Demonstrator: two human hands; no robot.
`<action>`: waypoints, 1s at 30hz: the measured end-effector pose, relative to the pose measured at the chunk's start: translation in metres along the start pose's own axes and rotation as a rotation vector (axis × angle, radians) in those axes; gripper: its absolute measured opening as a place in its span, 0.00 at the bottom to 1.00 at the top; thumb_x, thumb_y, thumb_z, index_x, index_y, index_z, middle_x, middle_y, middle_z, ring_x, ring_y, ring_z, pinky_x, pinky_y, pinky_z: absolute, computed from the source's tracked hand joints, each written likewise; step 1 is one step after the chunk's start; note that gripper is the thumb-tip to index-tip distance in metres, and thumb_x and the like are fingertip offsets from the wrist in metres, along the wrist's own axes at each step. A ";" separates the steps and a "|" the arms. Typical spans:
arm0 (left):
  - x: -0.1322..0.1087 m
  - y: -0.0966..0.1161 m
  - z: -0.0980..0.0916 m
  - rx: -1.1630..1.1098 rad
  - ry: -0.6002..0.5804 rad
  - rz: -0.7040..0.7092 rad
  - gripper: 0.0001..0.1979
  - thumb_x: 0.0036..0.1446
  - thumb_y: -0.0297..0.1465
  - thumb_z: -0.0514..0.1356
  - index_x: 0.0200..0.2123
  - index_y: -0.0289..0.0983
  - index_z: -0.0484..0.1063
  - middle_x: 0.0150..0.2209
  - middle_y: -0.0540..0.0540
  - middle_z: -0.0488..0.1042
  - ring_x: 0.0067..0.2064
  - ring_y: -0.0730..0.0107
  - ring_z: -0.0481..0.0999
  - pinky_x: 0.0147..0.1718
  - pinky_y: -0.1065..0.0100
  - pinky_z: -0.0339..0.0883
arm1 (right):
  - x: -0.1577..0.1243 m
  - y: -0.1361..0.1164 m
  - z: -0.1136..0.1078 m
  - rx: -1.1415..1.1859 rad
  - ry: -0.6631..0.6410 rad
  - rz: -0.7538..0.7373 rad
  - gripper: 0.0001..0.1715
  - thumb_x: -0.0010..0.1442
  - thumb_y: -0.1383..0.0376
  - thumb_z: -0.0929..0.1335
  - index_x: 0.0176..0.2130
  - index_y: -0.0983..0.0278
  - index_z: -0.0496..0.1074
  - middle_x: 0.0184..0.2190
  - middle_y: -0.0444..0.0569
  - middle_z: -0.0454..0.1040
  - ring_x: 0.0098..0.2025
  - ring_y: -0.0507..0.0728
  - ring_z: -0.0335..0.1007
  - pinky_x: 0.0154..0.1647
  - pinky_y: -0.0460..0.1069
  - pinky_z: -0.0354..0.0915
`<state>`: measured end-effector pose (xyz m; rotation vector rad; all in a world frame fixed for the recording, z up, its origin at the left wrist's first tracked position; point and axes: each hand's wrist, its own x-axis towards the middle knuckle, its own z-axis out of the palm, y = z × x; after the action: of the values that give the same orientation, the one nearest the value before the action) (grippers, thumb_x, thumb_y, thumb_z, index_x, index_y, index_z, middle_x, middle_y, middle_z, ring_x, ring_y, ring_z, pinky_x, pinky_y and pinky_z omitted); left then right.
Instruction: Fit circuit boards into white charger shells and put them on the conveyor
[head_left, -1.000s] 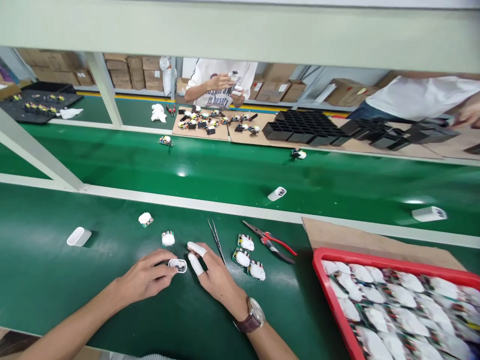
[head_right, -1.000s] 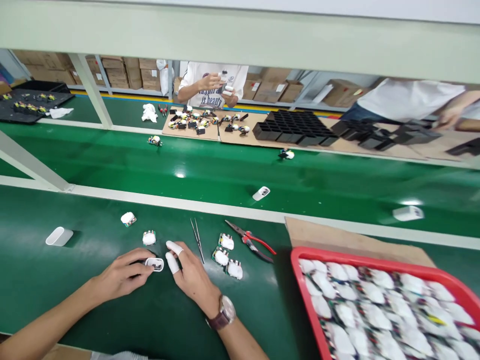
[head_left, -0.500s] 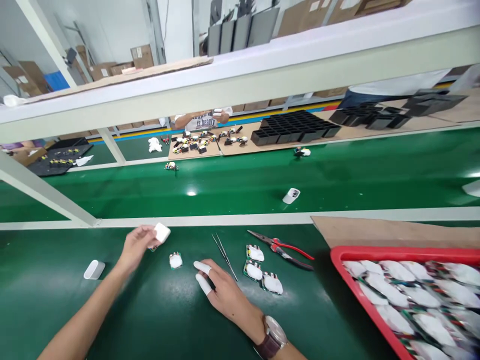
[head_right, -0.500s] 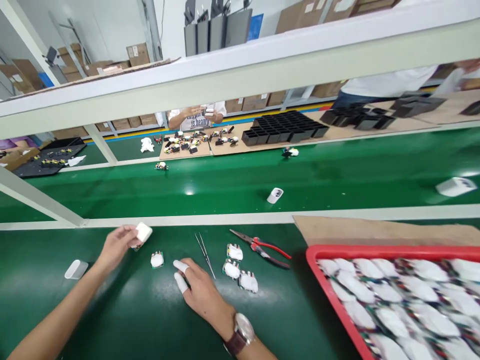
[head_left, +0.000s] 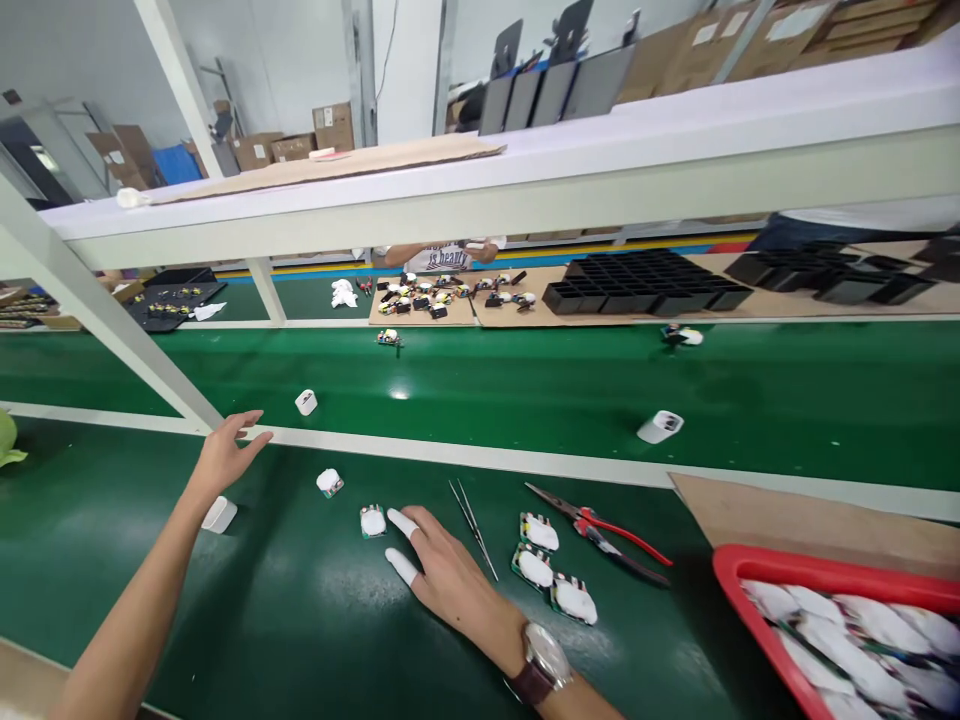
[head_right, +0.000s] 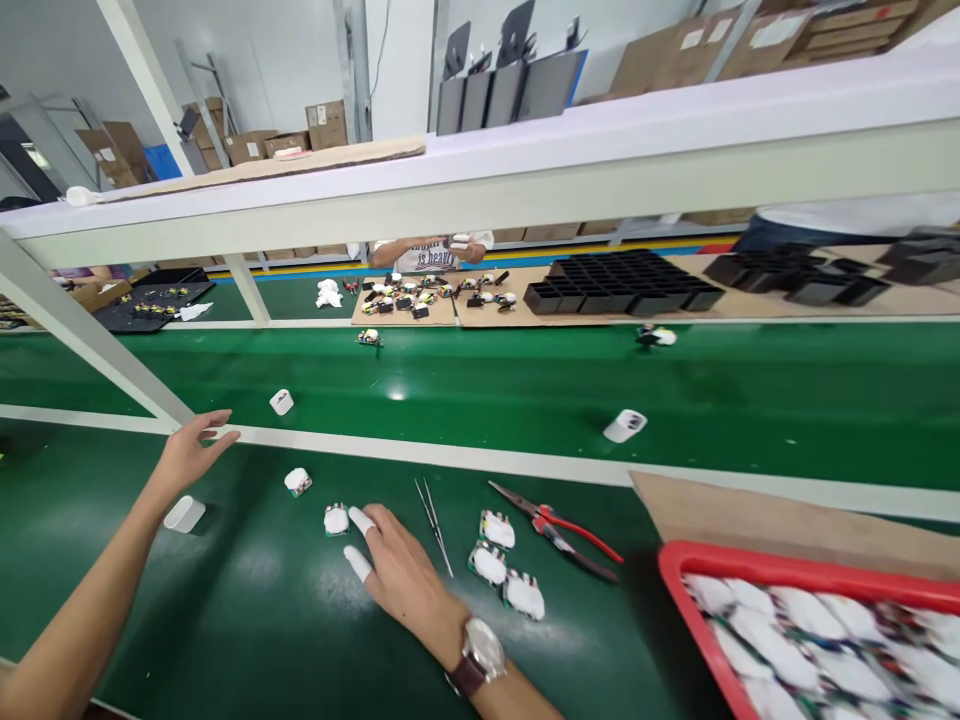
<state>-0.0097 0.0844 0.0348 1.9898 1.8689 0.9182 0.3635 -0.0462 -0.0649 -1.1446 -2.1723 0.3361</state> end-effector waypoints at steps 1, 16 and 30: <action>-0.016 -0.005 -0.014 0.051 -0.037 0.001 0.30 0.59 0.53 0.64 0.56 0.39 0.76 0.56 0.39 0.79 0.56 0.47 0.79 0.56 0.53 0.74 | 0.010 -0.003 0.001 -0.049 -0.024 -0.021 0.20 0.72 0.64 0.67 0.61 0.64 0.67 0.53 0.58 0.72 0.50 0.64 0.75 0.51 0.59 0.77; -0.120 0.008 -0.008 0.068 -0.321 0.174 0.20 0.66 0.40 0.62 0.59 0.43 0.71 0.51 0.43 0.79 0.42 0.60 0.81 0.43 0.63 0.76 | -0.011 0.000 0.013 -0.351 -0.110 -0.074 0.29 0.60 0.80 0.64 0.59 0.72 0.70 0.65 0.66 0.66 0.64 0.70 0.66 0.62 0.62 0.72; -0.135 0.061 0.113 -0.200 -0.518 0.326 0.46 0.56 0.37 0.75 0.72 0.48 0.56 0.66 0.39 0.69 0.67 0.46 0.70 0.65 0.46 0.69 | -0.022 0.003 0.003 -0.206 0.082 -0.018 0.26 0.70 0.73 0.63 0.65 0.65 0.64 0.54 0.59 0.74 0.58 0.68 0.70 0.56 0.64 0.77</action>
<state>0.1109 -0.0281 -0.0521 2.1734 1.1559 0.5559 0.3723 -0.0621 -0.0783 -1.2272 -2.1816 0.0563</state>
